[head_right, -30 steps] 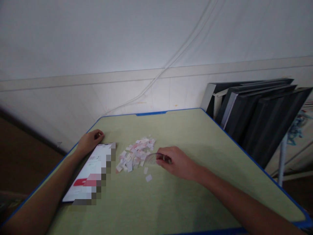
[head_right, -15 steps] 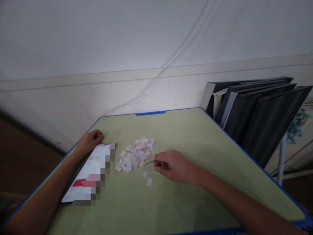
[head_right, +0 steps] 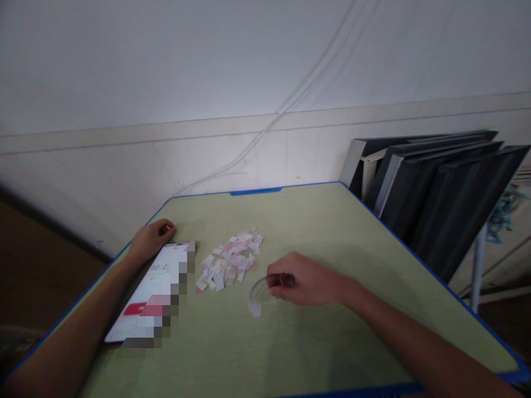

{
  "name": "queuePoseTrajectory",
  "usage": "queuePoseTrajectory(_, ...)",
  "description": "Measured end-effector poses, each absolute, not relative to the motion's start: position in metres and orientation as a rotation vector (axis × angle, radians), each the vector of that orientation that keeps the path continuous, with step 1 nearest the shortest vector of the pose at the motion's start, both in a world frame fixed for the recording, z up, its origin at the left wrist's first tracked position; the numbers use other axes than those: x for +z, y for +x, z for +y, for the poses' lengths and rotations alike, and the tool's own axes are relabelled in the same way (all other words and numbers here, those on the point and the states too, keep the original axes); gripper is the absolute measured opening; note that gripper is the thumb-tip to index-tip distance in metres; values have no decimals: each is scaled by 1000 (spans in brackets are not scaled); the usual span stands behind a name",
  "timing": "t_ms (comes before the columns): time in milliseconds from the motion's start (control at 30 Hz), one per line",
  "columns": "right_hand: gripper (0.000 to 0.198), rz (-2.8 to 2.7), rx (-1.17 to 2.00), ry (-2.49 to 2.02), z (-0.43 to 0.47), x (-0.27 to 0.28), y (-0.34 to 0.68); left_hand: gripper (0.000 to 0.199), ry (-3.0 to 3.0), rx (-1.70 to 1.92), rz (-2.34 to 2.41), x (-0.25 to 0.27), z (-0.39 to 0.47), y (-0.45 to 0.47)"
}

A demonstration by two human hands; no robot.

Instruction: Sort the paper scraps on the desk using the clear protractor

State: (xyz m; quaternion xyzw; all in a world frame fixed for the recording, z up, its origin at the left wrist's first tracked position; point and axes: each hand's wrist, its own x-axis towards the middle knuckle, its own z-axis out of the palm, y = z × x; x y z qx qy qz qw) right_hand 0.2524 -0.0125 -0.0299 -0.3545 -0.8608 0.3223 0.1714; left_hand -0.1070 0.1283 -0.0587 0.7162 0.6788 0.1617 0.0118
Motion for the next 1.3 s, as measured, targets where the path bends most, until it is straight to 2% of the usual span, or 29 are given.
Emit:
queuePoseTrajectory(233, 18, -2399, 822, -996, -11, -19, 266, 28, 2243, 486, 2130, -57, 127, -105)
queuePoseTrajectory(467, 17, -2507, 930, -986, -15, -18, 262, 30, 2244, 482, 2119, -57, 128, -105)
queuePoseTrajectory(700, 21, -2462, 624, -1198, -11, -23, 261, 31, 2243, 480, 2128, -57, 127, -105)
queuePoseTrajectory(933, 22, -2528, 574, -1153, -14, -24, 259, 28, 2239, 469, 2124, -55, 126, -104)
queuePoseTrajectory(1033, 23, -2536, 641, -1118, -14, -23, 259, 27, 2243, 467, 2135, -56, 127, -104)
queuePoseTrajectory(1167, 24, -2531, 578, -1111, -13, -25, 259, 26, 2260, 478, 2134, -57, 127, -104)
queuePoseTrajectory(1300, 23, -2526, 683, -1076, -14, -26, 257, 27, 2239, 481, 2133, -56, 127, -104)
